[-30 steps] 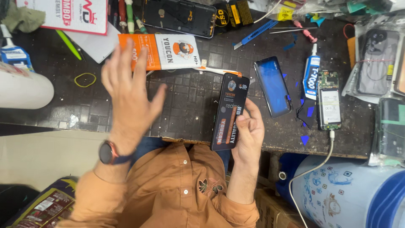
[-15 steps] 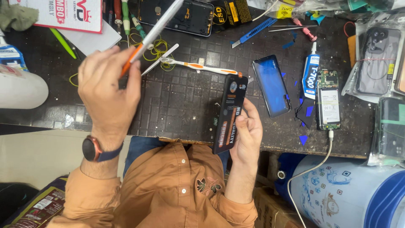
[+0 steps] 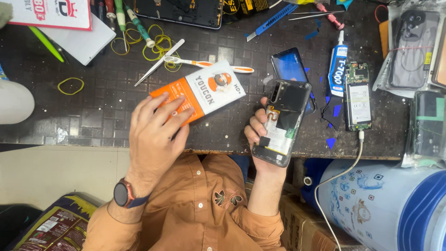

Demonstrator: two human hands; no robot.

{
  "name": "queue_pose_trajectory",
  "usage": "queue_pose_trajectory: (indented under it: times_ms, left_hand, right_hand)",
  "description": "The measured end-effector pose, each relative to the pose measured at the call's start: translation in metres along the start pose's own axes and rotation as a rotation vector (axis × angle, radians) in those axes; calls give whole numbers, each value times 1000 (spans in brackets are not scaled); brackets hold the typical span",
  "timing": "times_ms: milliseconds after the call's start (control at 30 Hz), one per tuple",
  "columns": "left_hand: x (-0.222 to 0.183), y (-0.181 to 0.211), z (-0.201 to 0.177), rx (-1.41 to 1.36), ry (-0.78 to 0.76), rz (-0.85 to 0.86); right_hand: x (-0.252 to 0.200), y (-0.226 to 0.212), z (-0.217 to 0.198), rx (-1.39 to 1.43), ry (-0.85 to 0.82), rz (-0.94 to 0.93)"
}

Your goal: The person cleans the back of a disassembled smartphone with a toothbrush, then applies a protective film to the back cover. They use a metal tool to smooth the film and remove bubbles. The phone remains open with internal components visible.

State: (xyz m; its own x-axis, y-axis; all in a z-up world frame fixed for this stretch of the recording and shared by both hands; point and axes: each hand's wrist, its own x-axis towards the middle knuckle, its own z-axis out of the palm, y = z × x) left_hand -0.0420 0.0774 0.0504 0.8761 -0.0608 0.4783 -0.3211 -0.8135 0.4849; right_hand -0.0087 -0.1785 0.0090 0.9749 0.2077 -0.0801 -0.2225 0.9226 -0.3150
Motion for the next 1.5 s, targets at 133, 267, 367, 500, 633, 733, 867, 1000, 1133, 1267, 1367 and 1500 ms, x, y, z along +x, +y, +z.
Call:
queue_pose_trajectory:
  times_ms: [133, 267, 367, 500, 633, 733, 867, 1000, 1133, 1267, 1367, 1500]
  left_hand:
    - [-2, 0, 0, 7, -56, -42]
    - [-1, 2, -2, -92, -68, -23]
    - [2, 6, 0, -179, -56, -61]
    - [9, 5, 10, -65, -104, -27]
    - [14, 1, 18, 47, -198, -25]
    - [11, 2, 21, 18, -218, -40]
    - [12, -1, 17, -46, -228, -19]
    - [14, -1, 12, -136, -261, 0]
    - [15, 3, 7, -198, -300, 15]
    - [17, 5, 2, -237, -309, 28]
    - [18, 2, -1, -391, -257, -11]
    - [16, 9, 17, -1114, -105, -257]
  right_hand:
    - [1, -2, 0, -16, 21, 21]
    - [-1, -1, 2, -104, 126, 39]
    - [0, 0, 5, -198, 154, 26]
    - [-2, 1, 10, -232, 140, 35]
    - [-4, 3, 16, -333, 142, -20]
    - [-10, 1, 16, -295, 84, 1]
    - [-15, 3, 13, -229, -16, -25]
    - [-21, 4, 10, -292, -88, -56]
    - [-29, 5, 13, -339, -92, -71]
    - [-27, 2, 18, -243, -117, 68]
    - [-21, 3, 20, -151, -190, 190]
    - [-19, 8, 18, -210, -169, 306]
